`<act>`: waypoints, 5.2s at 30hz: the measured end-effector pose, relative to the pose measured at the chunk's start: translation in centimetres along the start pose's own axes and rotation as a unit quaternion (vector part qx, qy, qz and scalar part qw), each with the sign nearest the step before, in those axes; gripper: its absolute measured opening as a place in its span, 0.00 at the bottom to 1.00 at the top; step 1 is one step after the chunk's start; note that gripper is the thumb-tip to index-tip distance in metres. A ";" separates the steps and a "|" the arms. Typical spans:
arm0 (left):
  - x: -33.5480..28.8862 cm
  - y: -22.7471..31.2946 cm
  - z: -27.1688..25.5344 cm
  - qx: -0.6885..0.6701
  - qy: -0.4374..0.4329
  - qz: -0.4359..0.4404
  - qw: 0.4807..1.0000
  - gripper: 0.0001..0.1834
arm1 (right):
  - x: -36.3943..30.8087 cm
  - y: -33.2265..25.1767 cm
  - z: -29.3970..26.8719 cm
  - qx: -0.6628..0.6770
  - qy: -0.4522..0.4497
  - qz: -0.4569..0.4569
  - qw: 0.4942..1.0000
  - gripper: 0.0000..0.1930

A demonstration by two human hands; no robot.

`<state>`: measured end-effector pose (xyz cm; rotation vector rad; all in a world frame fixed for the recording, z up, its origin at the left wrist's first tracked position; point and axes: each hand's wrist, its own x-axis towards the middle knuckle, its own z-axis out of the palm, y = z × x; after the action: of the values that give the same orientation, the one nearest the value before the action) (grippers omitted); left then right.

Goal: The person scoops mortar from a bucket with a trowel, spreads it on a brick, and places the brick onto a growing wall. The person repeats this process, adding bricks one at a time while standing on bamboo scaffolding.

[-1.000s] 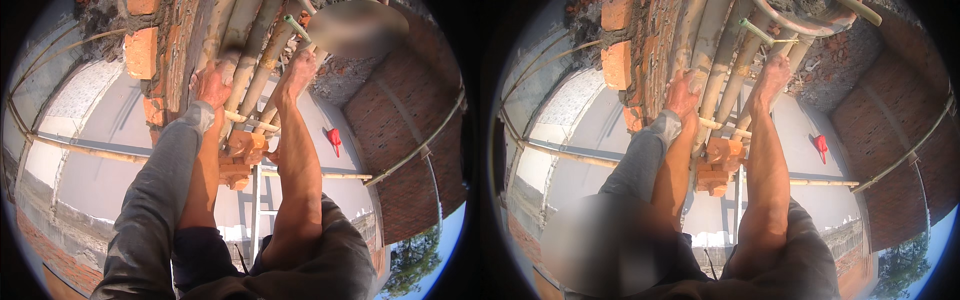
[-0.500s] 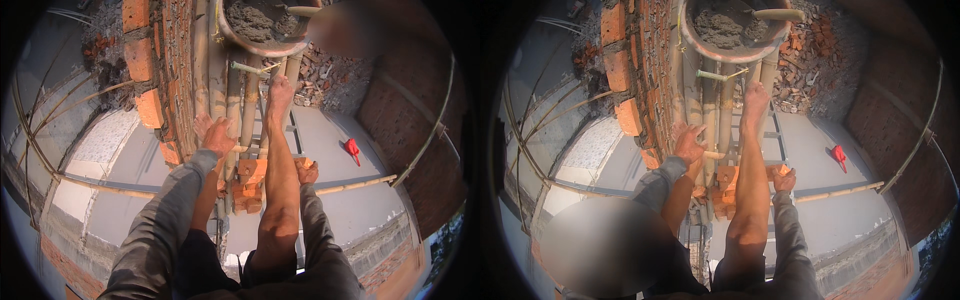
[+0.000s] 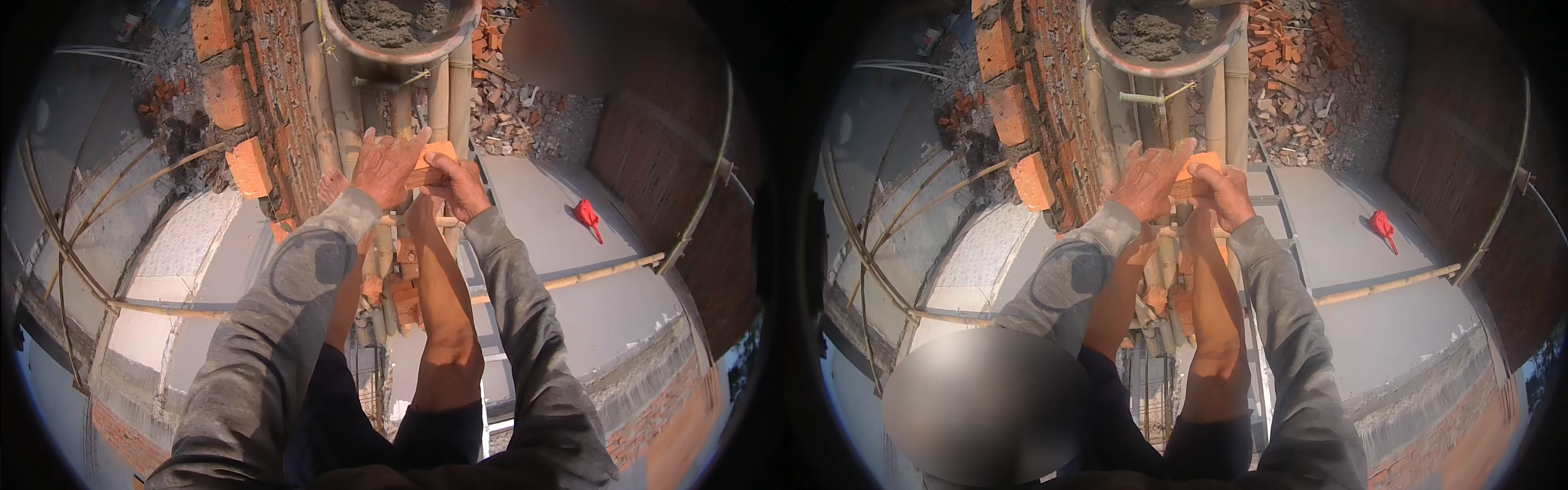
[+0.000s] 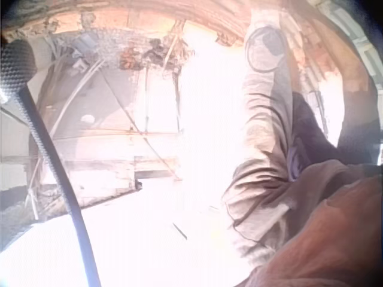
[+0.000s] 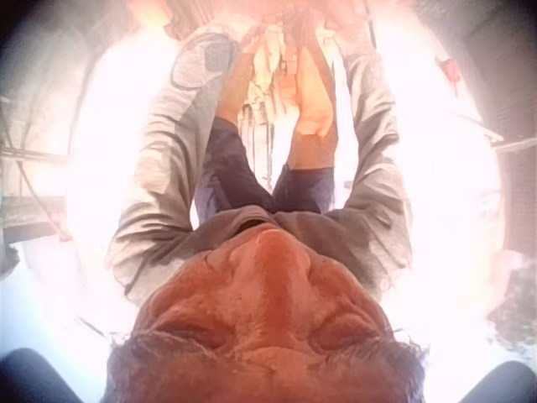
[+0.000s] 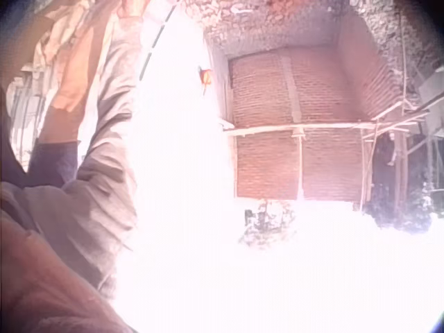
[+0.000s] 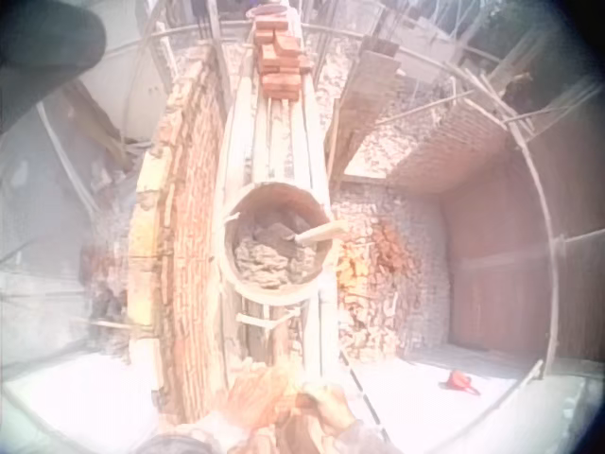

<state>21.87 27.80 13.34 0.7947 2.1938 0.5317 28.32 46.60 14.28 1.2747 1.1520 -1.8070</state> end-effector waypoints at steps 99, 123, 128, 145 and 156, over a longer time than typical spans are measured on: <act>-1.3 -2.6 4.6 0.086 0.095 -0.145 0.981 0.51 | -4.2 18.6 -17.8 0.067 0.416 -0.202 0.884 0.30; -9.3 0.2 4.9 -0.143 0.097 -0.301 0.938 0.38 | 1.1 17.2 -18.2 -0.165 0.175 -0.045 0.970 0.29; -8.2 0.3 2.1 -0.124 0.054 -0.276 0.952 0.37 | -8.9 30.5 -24.4 -0.384 0.071 0.059 0.919 0.52; -4.8 2.3 6.0 -0.207 -0.068 -0.196 0.956 0.31 | -13.4 46.8 -7.5 -0.550 0.474 -0.121 0.676 0.21; 0.9 16.1 9.0 -0.206 -0.230 0.127 0.943 0.41 | -12.5 16.2 -11.6 0.196 0.270 -0.143 0.932 0.32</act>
<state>34.25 41.17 16.40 0.8691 1.4937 0.8095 50.90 50.57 19.68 2.0193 1.3599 -2.0329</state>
